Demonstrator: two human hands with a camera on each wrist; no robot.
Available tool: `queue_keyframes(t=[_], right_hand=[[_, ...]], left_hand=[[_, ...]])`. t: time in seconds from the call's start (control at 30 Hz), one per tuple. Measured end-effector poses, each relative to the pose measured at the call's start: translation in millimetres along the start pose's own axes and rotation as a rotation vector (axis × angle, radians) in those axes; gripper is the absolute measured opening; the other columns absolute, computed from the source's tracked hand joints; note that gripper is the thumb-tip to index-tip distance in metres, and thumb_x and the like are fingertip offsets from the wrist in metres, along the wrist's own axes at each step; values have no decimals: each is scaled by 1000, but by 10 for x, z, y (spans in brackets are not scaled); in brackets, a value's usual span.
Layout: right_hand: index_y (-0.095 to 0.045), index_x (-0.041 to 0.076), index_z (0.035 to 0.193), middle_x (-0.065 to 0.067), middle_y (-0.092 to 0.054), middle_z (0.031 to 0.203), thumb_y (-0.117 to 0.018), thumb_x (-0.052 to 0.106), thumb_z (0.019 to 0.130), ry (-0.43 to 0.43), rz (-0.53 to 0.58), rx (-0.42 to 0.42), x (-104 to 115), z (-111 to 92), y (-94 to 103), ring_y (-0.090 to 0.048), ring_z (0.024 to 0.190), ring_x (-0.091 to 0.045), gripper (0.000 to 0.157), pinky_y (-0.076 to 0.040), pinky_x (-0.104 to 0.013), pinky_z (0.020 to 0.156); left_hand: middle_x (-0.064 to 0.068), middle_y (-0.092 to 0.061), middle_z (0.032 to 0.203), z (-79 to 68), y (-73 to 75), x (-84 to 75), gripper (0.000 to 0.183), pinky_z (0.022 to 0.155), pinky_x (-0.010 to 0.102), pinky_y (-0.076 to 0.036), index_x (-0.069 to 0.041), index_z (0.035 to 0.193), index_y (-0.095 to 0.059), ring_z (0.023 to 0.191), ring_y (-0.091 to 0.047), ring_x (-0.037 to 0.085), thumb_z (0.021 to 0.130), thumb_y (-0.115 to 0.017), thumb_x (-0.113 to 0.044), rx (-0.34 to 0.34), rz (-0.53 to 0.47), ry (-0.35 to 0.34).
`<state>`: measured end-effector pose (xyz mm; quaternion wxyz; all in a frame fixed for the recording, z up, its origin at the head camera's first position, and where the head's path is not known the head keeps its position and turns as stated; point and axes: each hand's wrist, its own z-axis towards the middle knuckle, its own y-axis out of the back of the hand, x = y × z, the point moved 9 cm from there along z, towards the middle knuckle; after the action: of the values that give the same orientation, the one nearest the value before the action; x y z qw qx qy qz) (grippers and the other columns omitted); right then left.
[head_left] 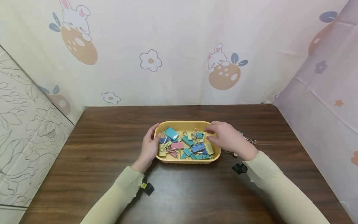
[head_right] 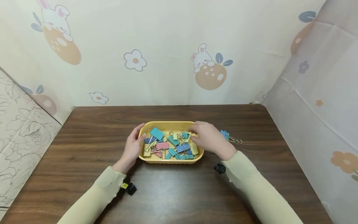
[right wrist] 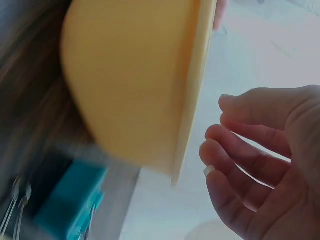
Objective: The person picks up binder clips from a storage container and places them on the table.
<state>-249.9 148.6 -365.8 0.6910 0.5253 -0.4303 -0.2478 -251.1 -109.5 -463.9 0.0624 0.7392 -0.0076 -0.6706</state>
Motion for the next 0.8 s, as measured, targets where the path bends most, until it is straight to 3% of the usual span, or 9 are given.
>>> queue_keyframes(t=[0.17, 0.43, 0.63, 0.8], right_hand=[[-74, 8, 113, -4, -68, 109, -77, 15, 86, 33, -6, 97, 250, 211, -185, -62, 94, -19, 28, -54, -41, 86], [-74, 10, 112, -3, -67, 107, -72, 16, 91, 135, -41, 239, 598, 440, -521, -62, 94, -16, 22, -53, -36, 86], [-75, 14, 111, 1, -66, 103, -73, 22, 91, 140, -51, 320, 650, 546, -758, -57, 89, -13, 22, -50, -33, 89], [-76, 16, 106, 4, -63, 96, -74, 21, 90, 128, -70, 315, 637, 576, -820, -54, 84, -13, 17, -49, -32, 87]], left_hand=[[0, -47, 145, 4, -3, 0, 45, 112, 40, -33, -25, 147, -47, 129, -45, 19, 104, -51, -11, 5, -4, -3], [1, -47, 144, 7, 2, 16, 45, 112, 41, -33, -25, 147, -47, 128, -46, 20, 104, -51, -12, 6, -3, -3], [2, -47, 145, 2, 1, 7, 46, 112, 42, -32, -21, 148, -45, 129, -46, 21, 104, -51, -11, 8, -5, -1], [2, -48, 144, 2, -6, 9, 46, 112, 41, -33, -20, 148, -46, 128, -46, 21, 103, -51, -11, 9, -12, -4]])
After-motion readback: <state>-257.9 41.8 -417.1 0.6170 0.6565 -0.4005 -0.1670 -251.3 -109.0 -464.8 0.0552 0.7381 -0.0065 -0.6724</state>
